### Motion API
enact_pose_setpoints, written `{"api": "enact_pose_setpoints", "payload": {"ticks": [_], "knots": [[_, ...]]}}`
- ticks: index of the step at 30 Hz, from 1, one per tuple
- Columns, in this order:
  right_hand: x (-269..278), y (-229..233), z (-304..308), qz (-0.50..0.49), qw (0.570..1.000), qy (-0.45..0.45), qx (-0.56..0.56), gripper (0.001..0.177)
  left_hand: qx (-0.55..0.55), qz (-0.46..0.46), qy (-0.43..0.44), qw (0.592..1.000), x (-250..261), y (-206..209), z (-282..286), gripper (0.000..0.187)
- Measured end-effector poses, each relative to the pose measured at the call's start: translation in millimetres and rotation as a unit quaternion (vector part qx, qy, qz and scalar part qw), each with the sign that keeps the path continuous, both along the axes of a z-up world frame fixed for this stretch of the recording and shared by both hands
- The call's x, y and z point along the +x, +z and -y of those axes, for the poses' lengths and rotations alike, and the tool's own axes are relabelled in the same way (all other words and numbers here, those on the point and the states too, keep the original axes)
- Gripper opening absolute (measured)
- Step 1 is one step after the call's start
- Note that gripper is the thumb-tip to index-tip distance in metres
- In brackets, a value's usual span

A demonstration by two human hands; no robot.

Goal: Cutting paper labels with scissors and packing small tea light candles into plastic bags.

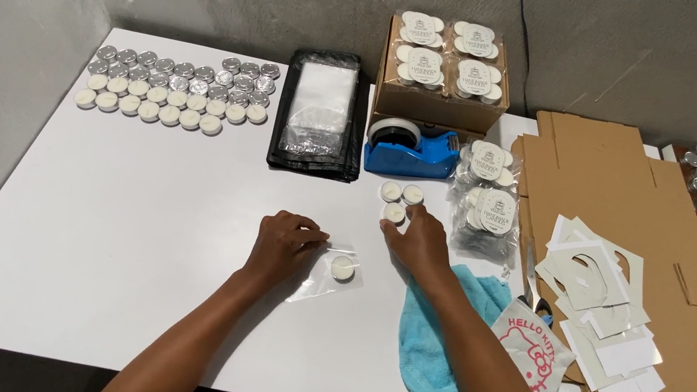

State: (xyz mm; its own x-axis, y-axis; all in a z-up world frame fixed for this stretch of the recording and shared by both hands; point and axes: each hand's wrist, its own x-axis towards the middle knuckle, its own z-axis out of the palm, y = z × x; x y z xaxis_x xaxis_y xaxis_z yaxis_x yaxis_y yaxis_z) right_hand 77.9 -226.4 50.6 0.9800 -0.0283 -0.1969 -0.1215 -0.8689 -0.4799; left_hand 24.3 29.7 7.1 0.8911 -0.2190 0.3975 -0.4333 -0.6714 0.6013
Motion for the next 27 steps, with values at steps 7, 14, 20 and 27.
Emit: {"api": "enact_pose_setpoints", "payload": {"ticks": [7, 14, 20, 27], "knots": [[-20.6, 12.2, 3.5, 0.014, 0.998, 0.042, 0.046, 0.045, -0.063, -0.055, 0.03, 0.996, -0.9, -12.8, 3.5, 0.013], [-55.7, 53.3, -1.8, -0.041, 0.973, 0.204, 0.097, 0.044, -0.076, -0.086, 0.033, 0.993, 4.3, -22.5, 2.5, 0.014], [-50.3, 41.2, -4.2, -0.072, 0.963, 0.243, 0.096, 0.045, -0.097, -0.089, 0.035, 0.991, 3.5, -18.2, 3.7, 0.014], [-46.0, 47.8, -3.1, -0.073, 0.964, 0.246, 0.075, 0.045, -0.116, -0.093, 0.02, 0.989, 3.4, -19.7, 2.5, 0.019]]}}
